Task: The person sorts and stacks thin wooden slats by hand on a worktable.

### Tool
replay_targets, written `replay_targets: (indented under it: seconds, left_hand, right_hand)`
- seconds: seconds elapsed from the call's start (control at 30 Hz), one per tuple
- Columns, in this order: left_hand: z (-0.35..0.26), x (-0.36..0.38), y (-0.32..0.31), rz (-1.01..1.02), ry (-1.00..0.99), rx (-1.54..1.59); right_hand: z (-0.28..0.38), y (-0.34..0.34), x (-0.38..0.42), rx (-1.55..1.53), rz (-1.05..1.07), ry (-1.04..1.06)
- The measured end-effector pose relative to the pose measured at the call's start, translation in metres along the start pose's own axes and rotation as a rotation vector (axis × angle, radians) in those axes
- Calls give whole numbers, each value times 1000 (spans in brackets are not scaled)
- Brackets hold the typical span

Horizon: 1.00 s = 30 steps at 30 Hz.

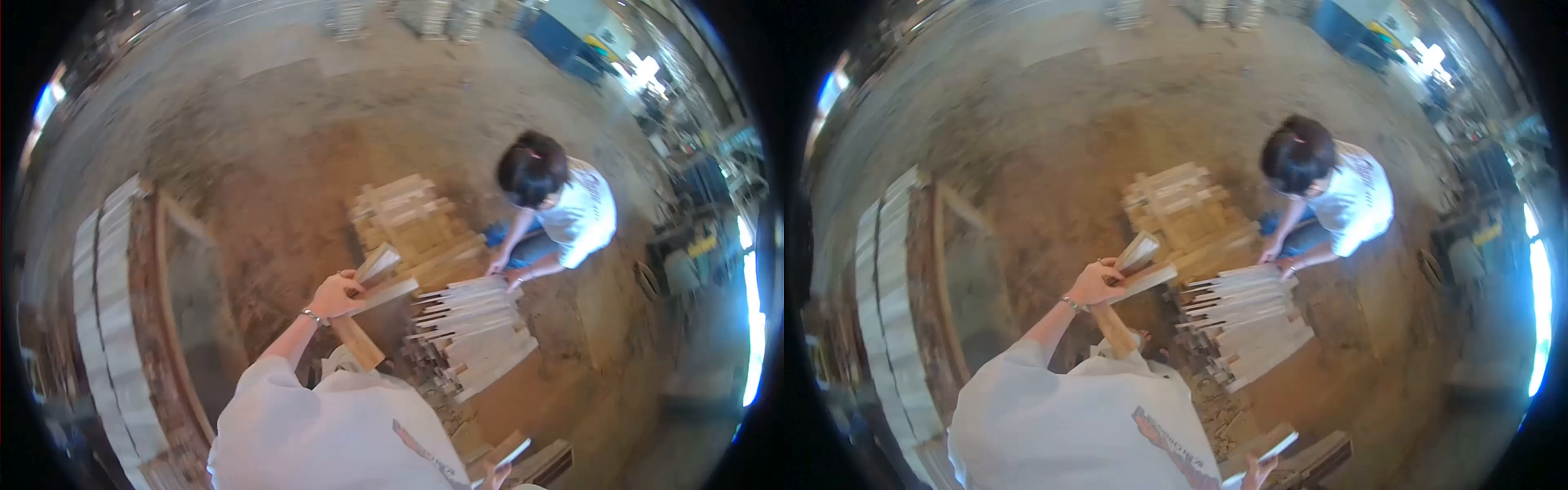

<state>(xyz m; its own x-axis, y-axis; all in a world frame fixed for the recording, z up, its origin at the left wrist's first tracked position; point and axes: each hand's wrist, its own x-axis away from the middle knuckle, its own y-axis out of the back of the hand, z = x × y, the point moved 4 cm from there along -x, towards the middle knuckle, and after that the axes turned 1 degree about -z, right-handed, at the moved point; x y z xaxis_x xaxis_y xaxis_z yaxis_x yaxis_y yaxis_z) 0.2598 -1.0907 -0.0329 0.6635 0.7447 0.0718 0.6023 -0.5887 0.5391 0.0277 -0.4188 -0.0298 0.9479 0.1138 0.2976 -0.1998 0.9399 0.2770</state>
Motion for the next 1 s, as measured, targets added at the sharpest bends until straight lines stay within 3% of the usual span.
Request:
replay_targets:
  seconds: [0.07,0.13,0.23,0.3,0.47,0.53,0.6,0.63,0.67,0.8,0.87,1.0]
  left_hand:
    - [4,35,24,-194,28,0]
    - [6,87,51,-429,77,-117]
    - [-11,181,100,-706,201,-4]
    - [-6,244,117,-901,273,97]
    - [-19,397,159,-1381,445,136]
    - [-20,449,160,-1604,428,238]
    - [-35,484,161,-1813,391,377]
    - [-27,502,165,-1906,269,480]
    - [-23,528,167,-2003,332,304]
    - [-25,613,171,-2273,522,167]
    - [-33,645,160,-2415,495,229]
    - [-59,683,137,-2638,521,120]
  right_hand:
    - [28,-74,-56,-11,271,63]
    - [51,-159,-112,207,421,-104]
    - [75,-314,-151,107,857,25]
    - [82,-408,-139,33,1147,53]
    - [59,-597,-15,53,1578,-318]
    - [56,-628,66,148,1695,-398]
    - [119,-608,178,260,1798,-359]
    - [106,-627,201,301,1831,-366]
    - [84,-643,218,331,1853,-372]
    - [46,-674,317,488,1924,-504]
    - [58,-678,379,565,1921,-399]
    - [69,-709,470,578,2159,-426]
